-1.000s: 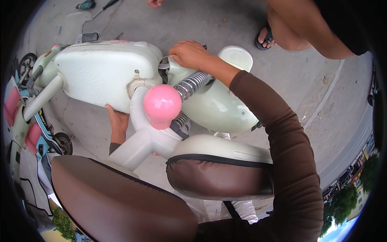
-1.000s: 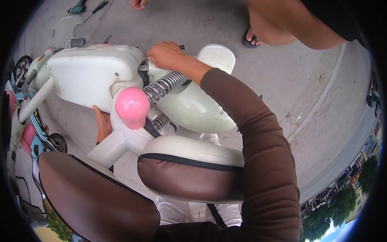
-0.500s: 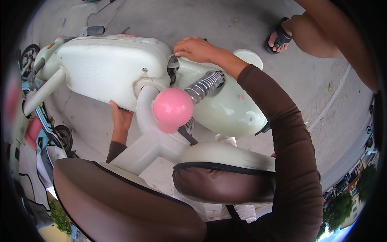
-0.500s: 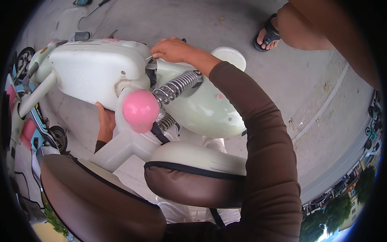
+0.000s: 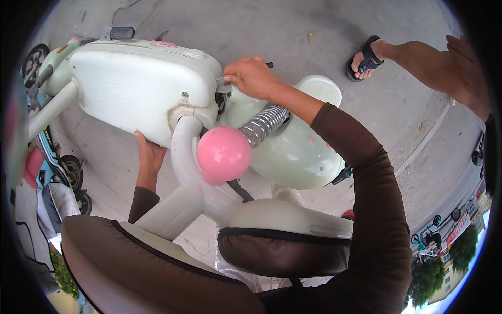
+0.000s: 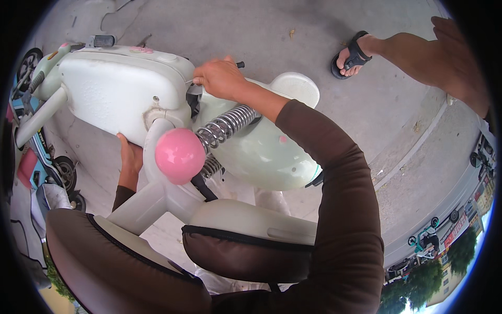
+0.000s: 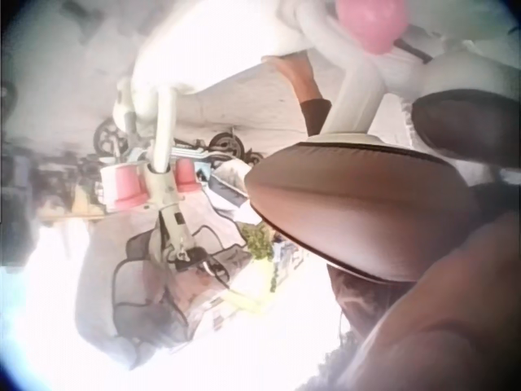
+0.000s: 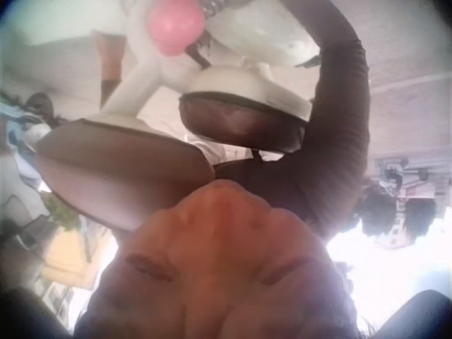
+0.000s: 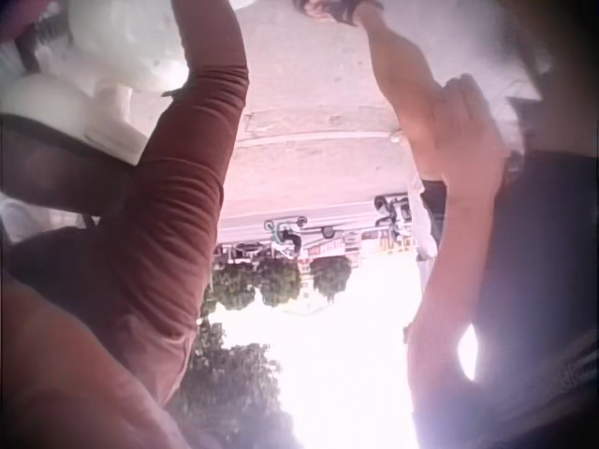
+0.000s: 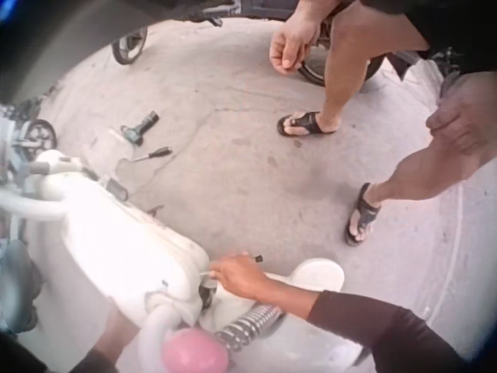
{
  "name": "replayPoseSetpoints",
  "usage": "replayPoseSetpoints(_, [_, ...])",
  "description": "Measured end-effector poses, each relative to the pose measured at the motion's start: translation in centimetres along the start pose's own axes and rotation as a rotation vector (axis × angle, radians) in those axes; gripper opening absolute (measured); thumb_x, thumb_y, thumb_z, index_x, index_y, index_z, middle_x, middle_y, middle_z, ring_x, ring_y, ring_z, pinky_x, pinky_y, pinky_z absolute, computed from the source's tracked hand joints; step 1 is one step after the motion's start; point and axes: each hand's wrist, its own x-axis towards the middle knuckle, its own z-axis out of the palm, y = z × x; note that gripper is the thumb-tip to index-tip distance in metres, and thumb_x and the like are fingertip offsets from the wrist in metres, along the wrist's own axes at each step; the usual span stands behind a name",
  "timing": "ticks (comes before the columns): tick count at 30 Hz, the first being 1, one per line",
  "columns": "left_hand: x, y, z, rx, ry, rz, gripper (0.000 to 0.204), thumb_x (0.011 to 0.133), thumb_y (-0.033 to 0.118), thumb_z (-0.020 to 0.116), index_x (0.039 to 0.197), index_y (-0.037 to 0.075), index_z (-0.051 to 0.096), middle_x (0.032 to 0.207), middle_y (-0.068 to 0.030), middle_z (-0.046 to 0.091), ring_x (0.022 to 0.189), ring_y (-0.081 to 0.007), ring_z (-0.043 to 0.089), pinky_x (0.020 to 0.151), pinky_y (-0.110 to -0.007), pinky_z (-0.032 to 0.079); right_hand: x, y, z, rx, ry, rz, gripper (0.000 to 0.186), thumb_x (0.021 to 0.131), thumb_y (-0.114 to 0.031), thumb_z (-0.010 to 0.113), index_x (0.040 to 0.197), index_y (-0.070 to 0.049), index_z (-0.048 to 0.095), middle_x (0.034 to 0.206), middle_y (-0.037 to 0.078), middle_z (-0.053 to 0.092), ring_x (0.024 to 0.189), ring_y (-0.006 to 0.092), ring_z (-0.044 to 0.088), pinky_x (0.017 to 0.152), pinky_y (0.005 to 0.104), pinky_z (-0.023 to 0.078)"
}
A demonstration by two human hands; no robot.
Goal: The person removes the seat and floorboard of a white electric scooter to access the battery compartment. They use a screwdriver and a power drill to remove screws and disconnect battery terminals. The person then reattaches the battery terminals and secures the battery with the power drill.
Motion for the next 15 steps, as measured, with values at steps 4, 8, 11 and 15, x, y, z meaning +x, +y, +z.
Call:
replayPoseSetpoints(4, [0.3, -0.1, -0.1, 0.083, -0.007, 0.020, 0.082, 0.092, 0.067, 0.018, 0.149, 0.008, 0.008, 0.154, -0.0107, 0.018, 0.139, -0.0276, 0.025, 0.110, -0.043, 0.029, 2.1, 2.7, 0.2, 0.219, -0.056, -0.209, 0.018, 0.088, -0.031, 0.060, 0.092, -0.016, 0.069, 0.088, 0.000, 0.068, 0.093, 0.0193, 0.058, 0.095, 0.0426, 0.032])
replayPoseSetpoints(8, [0.5, -0.1, -0.7, 0.084, -0.023, 0.013, 0.081, 0.092, 0.067, 0.018, 0.149, 0.009, 0.008, 0.154, -0.0106, 0.018, 0.139, -0.0271, 0.025, 0.110, -0.042, 0.029, 3.8, 2.1, -0.4, 0.407, -0.289, -0.095, 0.023, 0.087, -0.032, 0.058, 0.095, -0.013, 0.069, 0.090, 0.000, 0.068, 0.094, 0.0178, 0.060, 0.103, 0.0431, 0.028])
replayPoseSetpoints(11, [0.5, -0.1, -0.6, 0.089, -0.040, 0.029, 0.081, 0.092, 0.067, 0.019, 0.149, 0.009, 0.009, 0.154, -0.0104, 0.018, 0.139, -0.0269, 0.025, 0.110, -0.042, 0.028, 3.8, 1.9, -1.0, 0.510, -0.366, -0.019, 0.027, 0.086, -0.031, 0.052, 0.094, -0.012, 0.069, 0.087, 0.002, 0.068, 0.092, 0.0196, 0.061, 0.105, 0.0456, 0.026])
replayPoseSetpoints(15, [0.0, 0.0, 0.6, 0.035, 0.000, 0.045, 0.080, 0.094, 0.063, 0.020, 0.148, 0.005, 0.009, 0.153, -0.0119, 0.018, 0.140, -0.0267, 0.022, 0.114, -0.041, 0.023, 4.0, 1.4, -0.7, 0.354, -0.332, -0.059, 0.031, 0.084, -0.029, 0.044, 0.088, -0.009, 0.068, 0.082, 0.009, 0.067, 0.085, 0.0246, 0.061, 0.100, 0.0477, 0.030])
